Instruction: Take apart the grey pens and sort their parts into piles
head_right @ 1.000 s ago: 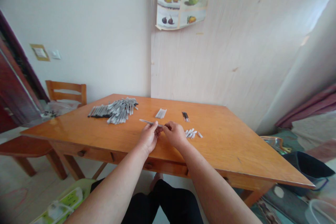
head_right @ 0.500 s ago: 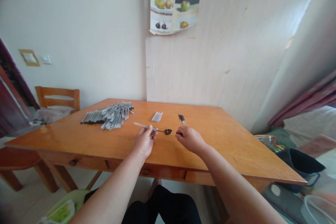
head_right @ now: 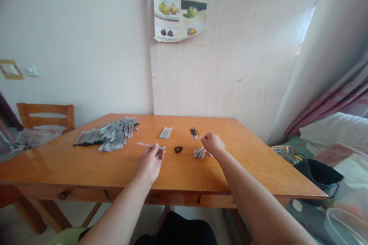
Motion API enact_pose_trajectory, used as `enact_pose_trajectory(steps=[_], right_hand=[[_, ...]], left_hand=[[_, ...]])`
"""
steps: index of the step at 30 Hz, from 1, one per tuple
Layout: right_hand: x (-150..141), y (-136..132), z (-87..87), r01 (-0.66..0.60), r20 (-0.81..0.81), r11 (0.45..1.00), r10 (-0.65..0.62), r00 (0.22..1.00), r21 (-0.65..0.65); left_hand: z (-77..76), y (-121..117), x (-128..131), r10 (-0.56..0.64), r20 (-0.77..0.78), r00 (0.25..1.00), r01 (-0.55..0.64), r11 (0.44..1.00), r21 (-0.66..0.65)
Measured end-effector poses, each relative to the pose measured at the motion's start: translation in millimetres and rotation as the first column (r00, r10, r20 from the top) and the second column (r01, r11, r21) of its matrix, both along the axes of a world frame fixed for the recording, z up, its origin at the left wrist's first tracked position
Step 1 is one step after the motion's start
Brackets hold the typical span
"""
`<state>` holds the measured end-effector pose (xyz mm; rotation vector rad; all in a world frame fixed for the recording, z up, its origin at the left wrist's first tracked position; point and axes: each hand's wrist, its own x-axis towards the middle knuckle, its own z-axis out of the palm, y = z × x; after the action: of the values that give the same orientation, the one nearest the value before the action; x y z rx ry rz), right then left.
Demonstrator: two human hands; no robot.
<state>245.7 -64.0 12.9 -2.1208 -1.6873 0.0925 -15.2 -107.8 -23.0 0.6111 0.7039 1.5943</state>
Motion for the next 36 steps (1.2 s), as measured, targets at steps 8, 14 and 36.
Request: enact_pose_trajectory(steps=[8,14,36], right_hand=[[-14,28,-2.4,0.112,0.009,0.988,-0.111,0.994,-0.107],[-21,44,-2.6,0.136,0.000,0.980,-0.138,0.990,-0.147],[-15,46,-2.6,0.128,-0.008,0.989,-0.129,0.992,-0.079]], left_hand=[[-0.6,0,0,-0.005,-0.016,1.000,0.005,1.000,-0.012],[0.7,-2,0,-0.001,-0.030,1.000,0.001,1.000,-0.014],[1.8,-3,2,0.009,-0.040,0.999,-0.009,1.000,-0.022]])
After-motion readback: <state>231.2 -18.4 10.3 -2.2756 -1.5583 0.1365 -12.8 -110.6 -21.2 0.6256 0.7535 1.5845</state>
